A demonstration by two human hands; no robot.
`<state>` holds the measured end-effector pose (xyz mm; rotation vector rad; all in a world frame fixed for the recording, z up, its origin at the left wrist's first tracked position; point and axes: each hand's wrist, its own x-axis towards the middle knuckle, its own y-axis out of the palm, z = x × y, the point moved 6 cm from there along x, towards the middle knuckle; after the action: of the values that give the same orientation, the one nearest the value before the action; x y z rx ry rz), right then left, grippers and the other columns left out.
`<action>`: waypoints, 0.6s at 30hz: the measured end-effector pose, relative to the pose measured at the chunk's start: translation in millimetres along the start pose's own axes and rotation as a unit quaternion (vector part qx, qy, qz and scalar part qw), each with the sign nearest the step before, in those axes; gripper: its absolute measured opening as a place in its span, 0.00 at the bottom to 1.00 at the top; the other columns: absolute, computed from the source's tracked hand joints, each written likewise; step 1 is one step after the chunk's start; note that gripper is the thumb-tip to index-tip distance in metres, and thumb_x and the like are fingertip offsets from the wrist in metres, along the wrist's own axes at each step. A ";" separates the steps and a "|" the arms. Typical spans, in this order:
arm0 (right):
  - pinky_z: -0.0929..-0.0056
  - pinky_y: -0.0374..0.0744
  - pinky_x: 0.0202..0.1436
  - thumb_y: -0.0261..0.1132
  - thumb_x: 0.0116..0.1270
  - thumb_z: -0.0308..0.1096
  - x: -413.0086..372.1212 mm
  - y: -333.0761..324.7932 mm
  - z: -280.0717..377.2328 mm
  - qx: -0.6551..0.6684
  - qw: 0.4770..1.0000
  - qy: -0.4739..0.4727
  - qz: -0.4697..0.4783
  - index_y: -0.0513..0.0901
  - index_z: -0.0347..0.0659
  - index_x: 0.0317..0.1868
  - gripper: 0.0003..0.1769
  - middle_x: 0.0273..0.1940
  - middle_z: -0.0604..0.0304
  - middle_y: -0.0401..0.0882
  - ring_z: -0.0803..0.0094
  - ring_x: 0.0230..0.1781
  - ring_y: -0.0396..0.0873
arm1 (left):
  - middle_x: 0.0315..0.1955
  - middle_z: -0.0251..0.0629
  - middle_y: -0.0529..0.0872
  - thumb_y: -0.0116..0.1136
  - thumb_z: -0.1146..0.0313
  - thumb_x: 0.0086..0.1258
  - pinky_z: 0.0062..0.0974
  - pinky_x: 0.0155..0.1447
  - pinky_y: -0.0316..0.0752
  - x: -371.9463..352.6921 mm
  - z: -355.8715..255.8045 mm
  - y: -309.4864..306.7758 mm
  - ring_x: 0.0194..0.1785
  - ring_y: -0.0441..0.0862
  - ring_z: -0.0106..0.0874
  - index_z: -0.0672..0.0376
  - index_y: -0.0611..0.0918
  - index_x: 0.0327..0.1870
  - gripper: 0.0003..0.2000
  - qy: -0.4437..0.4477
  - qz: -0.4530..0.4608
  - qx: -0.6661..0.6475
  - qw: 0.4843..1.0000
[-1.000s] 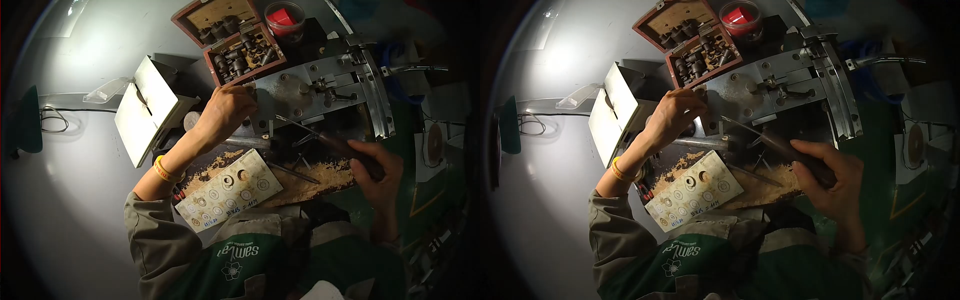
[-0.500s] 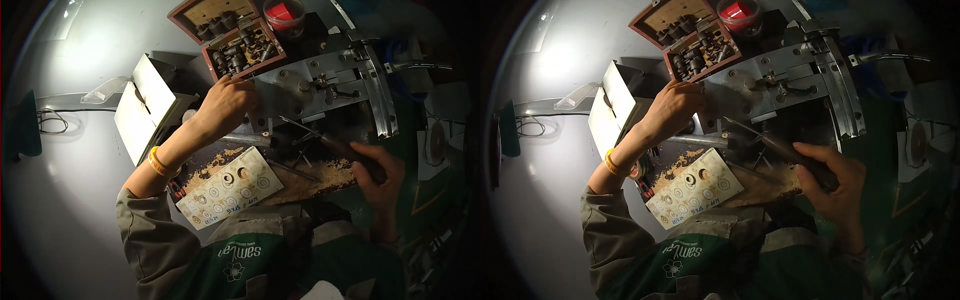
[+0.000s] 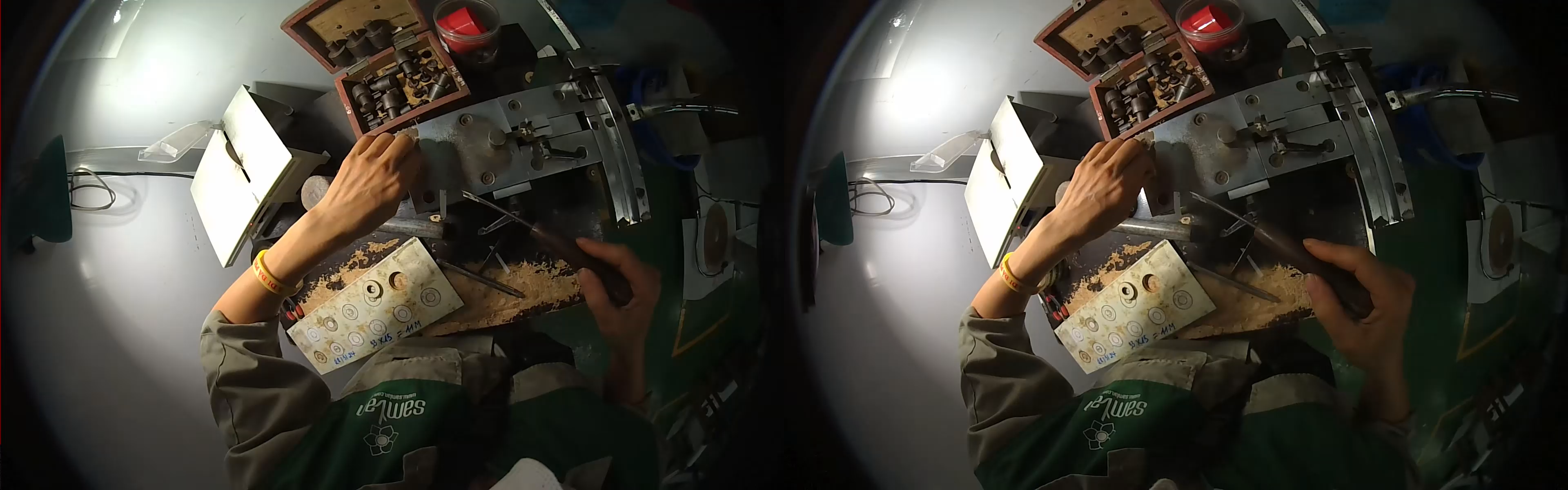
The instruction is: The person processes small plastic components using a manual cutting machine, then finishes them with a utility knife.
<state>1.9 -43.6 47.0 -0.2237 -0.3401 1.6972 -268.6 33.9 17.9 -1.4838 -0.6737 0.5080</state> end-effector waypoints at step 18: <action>0.86 0.76 0.32 0.67 0.58 0.21 0.3 -2.5 0.3 -0.004 1.000 0.008 0.010 0.85 0.33 0.47 0.15 0.33 0.59 0.86 0.83 0.30 0.82 | 0.39 0.40 0.74 0.56 0.74 0.63 0.34 0.51 0.73 -2.7 -2.9 -9.8 0.44 0.75 0.35 0.65 0.79 0.43 0.08 -0.008 0.014 0.027 1.000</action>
<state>4.0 -43.0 48.2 -0.2479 -0.3337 1.7131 -269.5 29.6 27.5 -1.4422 -0.6467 0.5562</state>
